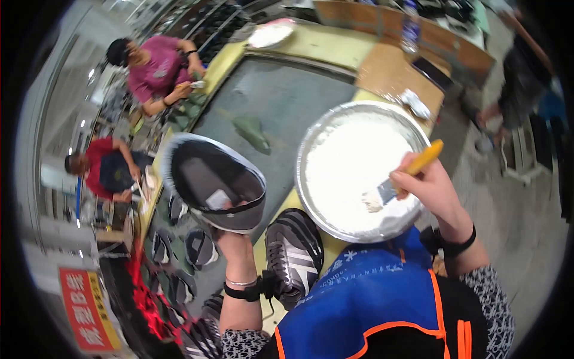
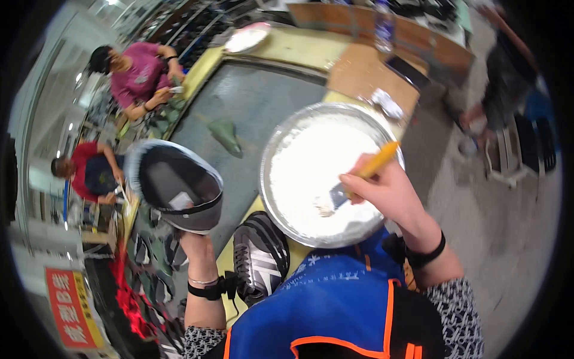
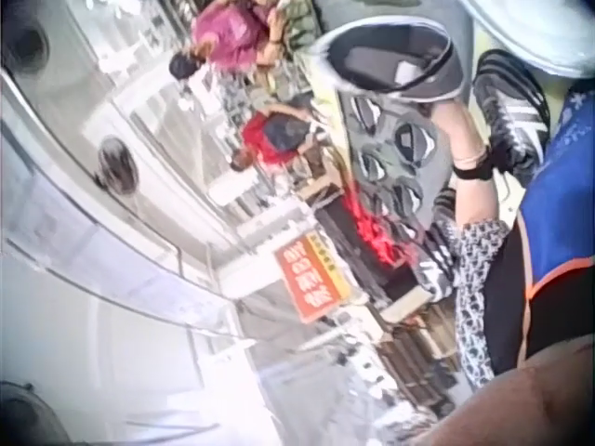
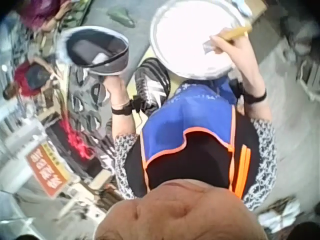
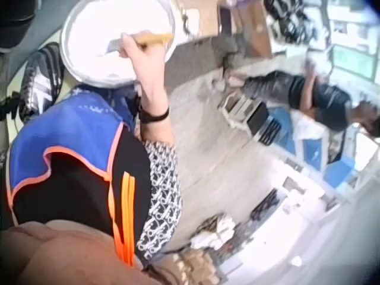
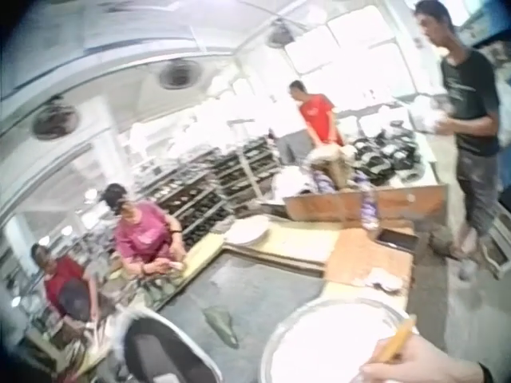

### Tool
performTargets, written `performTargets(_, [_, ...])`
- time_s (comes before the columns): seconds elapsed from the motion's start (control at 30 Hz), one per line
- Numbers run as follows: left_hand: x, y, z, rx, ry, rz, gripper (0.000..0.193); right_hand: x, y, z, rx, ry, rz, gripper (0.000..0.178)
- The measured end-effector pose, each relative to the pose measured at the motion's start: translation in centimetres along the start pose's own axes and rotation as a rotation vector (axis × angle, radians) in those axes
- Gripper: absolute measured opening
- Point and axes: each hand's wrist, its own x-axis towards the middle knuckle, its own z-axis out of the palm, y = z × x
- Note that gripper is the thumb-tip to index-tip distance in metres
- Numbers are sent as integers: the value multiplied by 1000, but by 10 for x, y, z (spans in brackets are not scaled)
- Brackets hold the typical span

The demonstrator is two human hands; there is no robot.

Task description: Applying white adhesive to the edges of shoe soles using a brush in a manufacturing environment.

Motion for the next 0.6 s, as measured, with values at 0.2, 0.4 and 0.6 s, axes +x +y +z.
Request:
performTargets(0.2, [6,-75,-72,-523,71,-628,34,6,25,1,-48,44,75,11])
performTargets(0.4, [140,-82,-113,-972,175,-508,50,7,7,28,-59,39,25,10])
performTargets(0.6, [123,-39,-92,-575,80,-349,65,11,20,25,-214,133,-107,10])
